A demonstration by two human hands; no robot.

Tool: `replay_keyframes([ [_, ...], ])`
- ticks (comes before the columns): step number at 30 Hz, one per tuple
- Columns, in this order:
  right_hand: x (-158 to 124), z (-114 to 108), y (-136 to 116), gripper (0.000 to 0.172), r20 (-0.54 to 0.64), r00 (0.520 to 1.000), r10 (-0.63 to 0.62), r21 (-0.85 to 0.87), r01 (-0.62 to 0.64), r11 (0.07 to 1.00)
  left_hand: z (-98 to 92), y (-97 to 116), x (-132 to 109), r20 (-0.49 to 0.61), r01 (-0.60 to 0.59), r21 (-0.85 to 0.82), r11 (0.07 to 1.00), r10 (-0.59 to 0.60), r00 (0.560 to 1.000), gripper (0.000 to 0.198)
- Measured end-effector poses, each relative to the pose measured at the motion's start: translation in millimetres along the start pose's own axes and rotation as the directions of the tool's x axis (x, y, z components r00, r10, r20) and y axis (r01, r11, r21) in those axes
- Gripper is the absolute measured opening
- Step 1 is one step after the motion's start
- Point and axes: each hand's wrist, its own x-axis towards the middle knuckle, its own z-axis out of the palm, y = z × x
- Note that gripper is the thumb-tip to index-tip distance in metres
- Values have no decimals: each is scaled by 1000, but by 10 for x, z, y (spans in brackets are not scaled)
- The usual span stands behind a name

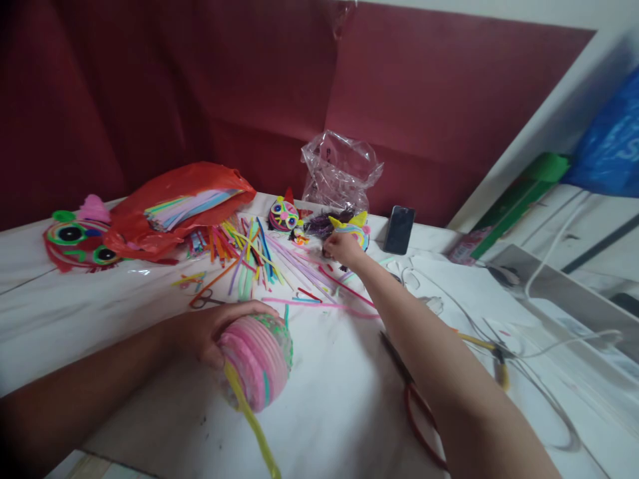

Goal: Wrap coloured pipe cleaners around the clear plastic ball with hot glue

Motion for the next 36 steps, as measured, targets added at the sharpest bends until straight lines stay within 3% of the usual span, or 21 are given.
replay_keyframes([
  [4,-199,305,12,6,173,985,16,-276,33,961,8,-6,2,3,13,-9,1000,-13,1000,97],
  [6,-255,515,-19,12,204,979,5,-352,68,933,5,-15,0,-8,9,-13,1000,-9,1000,97],
  [9,-270,784,-107,23,227,973,-47,-392,135,910,-7,-28,-5,-33,4,-11,1000,-4,999,95],
  [12,-235,876,-222,24,252,960,-123,-369,213,905,-22,-25,-9,-49,4,3,1000,-4,999,94],
  [15,-211,745,-309,21,234,951,-203,-329,274,904,-28,-5,-8,-71,-10,13,1000,11,997,94],
  [19,-299,358,-332,20,171,951,-257,-283,297,912,-46,3,-6,-98,-41,-30,999,38,994,91],
  [25,-821,-146,-224,29,137,960,-242,-149,262,954,-154,-121,10,-239,-118,-81,990,96,966,84],
  [30,-1443,-246,-159,35,234,962,-144,-1,149,989,-76,-120,92,-408,-190,-169,967,107,907,74],
  [33,-1759,-246,-207,33,279,943,-180,15,183,983,72,-22,193,-511,-215,-266,940,51,858,62],
  [36,-1970,-226,-289,31,249,946,-209,37,207,978,244,122,330,-585,-206,-273,940,8,811,52],
])
